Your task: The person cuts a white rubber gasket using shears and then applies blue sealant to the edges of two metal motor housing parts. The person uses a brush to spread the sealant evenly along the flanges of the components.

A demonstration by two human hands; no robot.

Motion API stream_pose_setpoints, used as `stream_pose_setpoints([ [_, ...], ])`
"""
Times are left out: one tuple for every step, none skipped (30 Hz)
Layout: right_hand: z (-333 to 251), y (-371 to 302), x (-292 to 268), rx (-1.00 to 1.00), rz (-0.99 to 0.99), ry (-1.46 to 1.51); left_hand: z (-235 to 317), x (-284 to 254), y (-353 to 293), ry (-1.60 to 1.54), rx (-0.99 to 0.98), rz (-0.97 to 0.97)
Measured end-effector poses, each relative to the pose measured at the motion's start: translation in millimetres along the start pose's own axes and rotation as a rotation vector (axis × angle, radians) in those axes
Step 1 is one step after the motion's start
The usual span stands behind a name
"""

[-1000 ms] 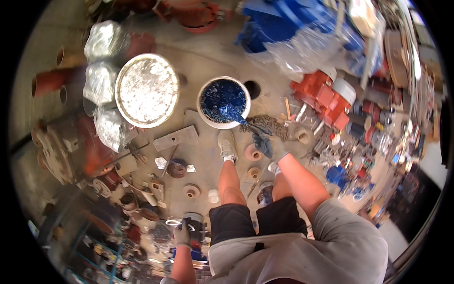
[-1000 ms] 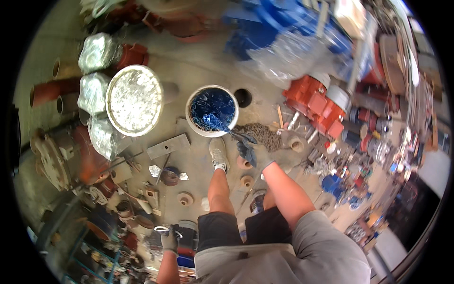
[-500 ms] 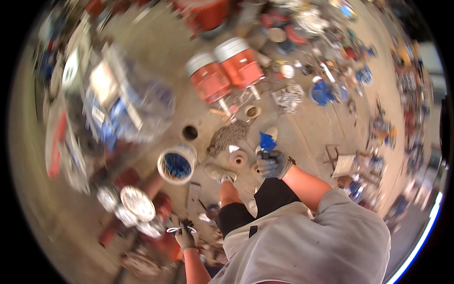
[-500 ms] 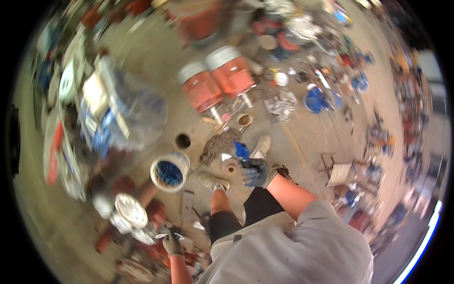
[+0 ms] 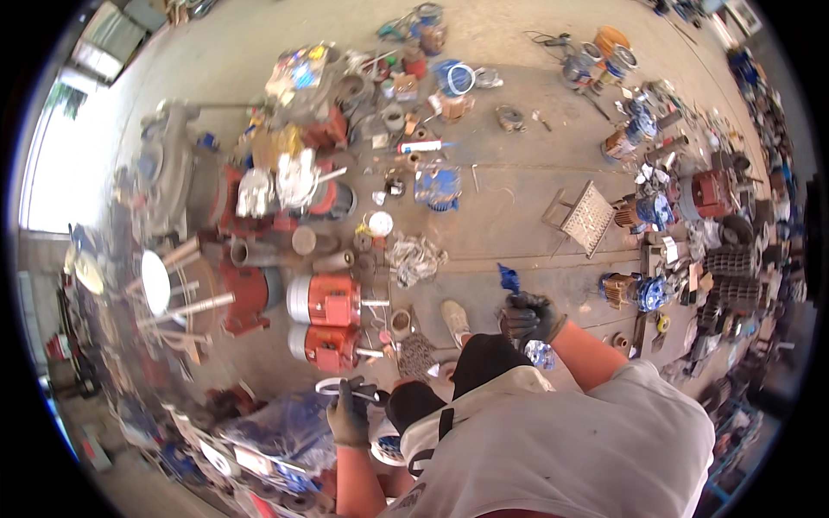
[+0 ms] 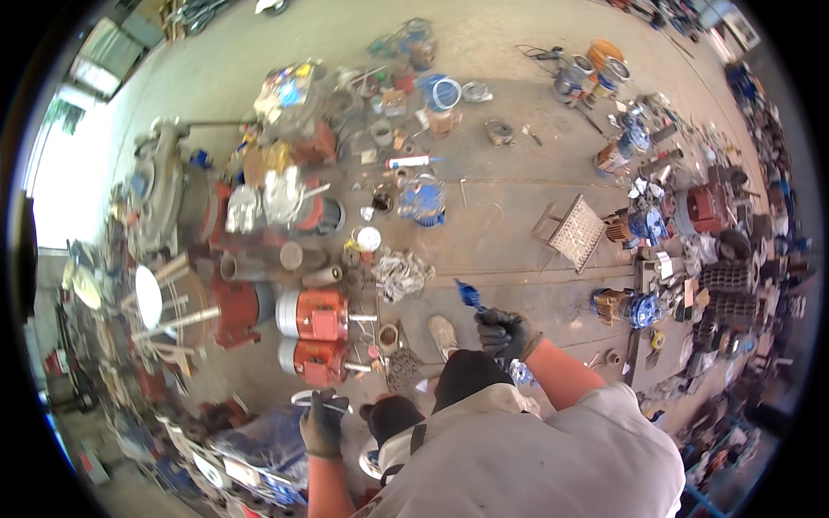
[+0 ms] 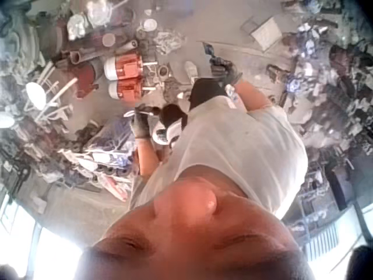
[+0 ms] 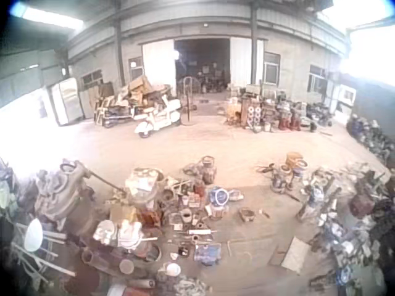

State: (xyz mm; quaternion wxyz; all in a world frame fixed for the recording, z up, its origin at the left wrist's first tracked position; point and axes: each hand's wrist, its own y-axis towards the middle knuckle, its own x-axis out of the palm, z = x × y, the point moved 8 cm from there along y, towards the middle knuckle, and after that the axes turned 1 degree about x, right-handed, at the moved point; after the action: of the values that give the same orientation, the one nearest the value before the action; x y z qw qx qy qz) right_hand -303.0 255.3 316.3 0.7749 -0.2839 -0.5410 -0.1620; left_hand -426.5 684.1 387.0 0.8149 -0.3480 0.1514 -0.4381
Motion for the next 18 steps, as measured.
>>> stream_pose_setpoints([
  [-22,-17,10,-0.067,-0.043,0.014,27,41,17,0.092,0.11,-0.082],
  [-40,-36,11,-0.141,-0.049,0.022,42,71,36,0.121,0.173,-0.171],
  [-57,-52,9,-0.213,-0.054,0.03,56,100,54,0.144,0.238,-0.253],
  [-72,-68,9,-0.292,-0.058,0.039,66,134,70,-0.023,0.125,-0.34],
  [-83,-82,18,-0.351,-0.1,0.039,76,168,85,-0.186,-0.004,-0.407],
  [-94,-93,26,-0.421,-0.121,0.07,87,197,93,-0.221,-0.055,-0.413],
  [-107,-100,36,-0.493,-0.142,0.093,101,233,98,-0.229,-0.077,-0.448],
  [-119,-105,46,-0.561,-0.164,0.116,115,267,102,-0.238,-0.098,-0.48],
  [-128,-111,57,-0.595,-0.193,0.134,128,298,104,-0.21,-0.085,-0.534],
  [-141,-113,67,-0.64,-0.204,0.153,138,334,108,-0.263,-0.114,-0.642],
  [-155,-113,77,-0.681,-0.216,0.172,148,371,112,-0.314,-0.147,-0.753],
  [-168,-116,84,-0.724,-0.223,0.195,167,417,92,-0.351,-0.239,-0.972],
  [-183,-117,91,-0.748,-0.222,0.206,178,447,90,-0.359,-0.274,-0.998],
  [-201,-117,99,-0.771,-0.222,0.215,187,478,91,-0.369,-0.307,-1.025],
  [-219,-116,106,-0.791,-0.222,0.223,194,507,92,-0.381,-0.338,-1.05],
  [-238,-113,112,-0.811,-0.219,0.232,203,534,94,-0.411,-0.33,-1.074],
  [-260,-110,117,-0.831,-0.196,0.214,212,562,98,-0.443,-0.32,-1.097],
  [-281,-106,122,-0.849,-0.171,0.196,218,588,107,-0.478,-0.31,-1.118],
])
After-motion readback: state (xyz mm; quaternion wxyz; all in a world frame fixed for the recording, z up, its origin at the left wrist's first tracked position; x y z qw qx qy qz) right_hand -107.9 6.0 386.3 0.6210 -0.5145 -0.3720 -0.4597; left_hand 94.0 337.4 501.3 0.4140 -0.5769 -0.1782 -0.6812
